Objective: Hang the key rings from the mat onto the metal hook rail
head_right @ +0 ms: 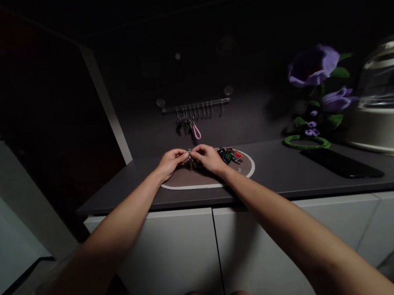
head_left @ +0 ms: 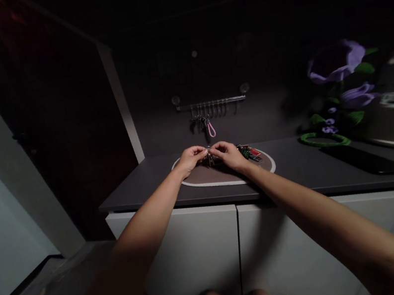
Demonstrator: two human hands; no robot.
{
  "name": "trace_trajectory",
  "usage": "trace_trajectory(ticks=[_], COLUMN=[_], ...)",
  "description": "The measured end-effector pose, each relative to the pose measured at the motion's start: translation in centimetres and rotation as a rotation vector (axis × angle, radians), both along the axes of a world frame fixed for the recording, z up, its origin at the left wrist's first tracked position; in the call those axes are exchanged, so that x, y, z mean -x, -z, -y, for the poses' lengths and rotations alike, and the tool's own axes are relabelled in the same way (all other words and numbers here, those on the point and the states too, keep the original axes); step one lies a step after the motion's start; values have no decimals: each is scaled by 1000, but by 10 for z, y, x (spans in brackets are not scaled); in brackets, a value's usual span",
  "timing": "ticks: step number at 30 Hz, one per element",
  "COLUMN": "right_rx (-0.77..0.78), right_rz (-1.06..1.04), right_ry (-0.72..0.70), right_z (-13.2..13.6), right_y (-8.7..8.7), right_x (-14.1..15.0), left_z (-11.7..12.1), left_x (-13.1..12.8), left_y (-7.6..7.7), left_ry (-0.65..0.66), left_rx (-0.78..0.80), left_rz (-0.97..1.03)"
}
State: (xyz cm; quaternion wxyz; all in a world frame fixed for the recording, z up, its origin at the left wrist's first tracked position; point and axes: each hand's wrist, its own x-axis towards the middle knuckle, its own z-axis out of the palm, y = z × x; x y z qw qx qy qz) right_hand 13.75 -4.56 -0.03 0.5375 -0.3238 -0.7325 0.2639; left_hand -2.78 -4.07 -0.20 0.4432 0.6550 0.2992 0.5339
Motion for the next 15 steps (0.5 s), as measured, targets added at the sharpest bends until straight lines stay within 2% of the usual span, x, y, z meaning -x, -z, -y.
trace_trajectory(ticks=[5,10,12,15], right_rx=[97,108,110,134], right_rz=[-57,-104,-131,-197], right_ry=[-33,-28,-17,-23], right_z=[1,1,1,-1], right_y=[-1,-2,-4,-9], right_x=[-1,-1,-2,-3], left_z=[-3,-3,-4,-6], left_x=[-2,-4,-4,-2], left_y=[3,3,3,3], left_ry=[6,-63,-139,-343], left_rx=[-24,-53,-102,-278], left_rz=[-8,-48,-115,-323])
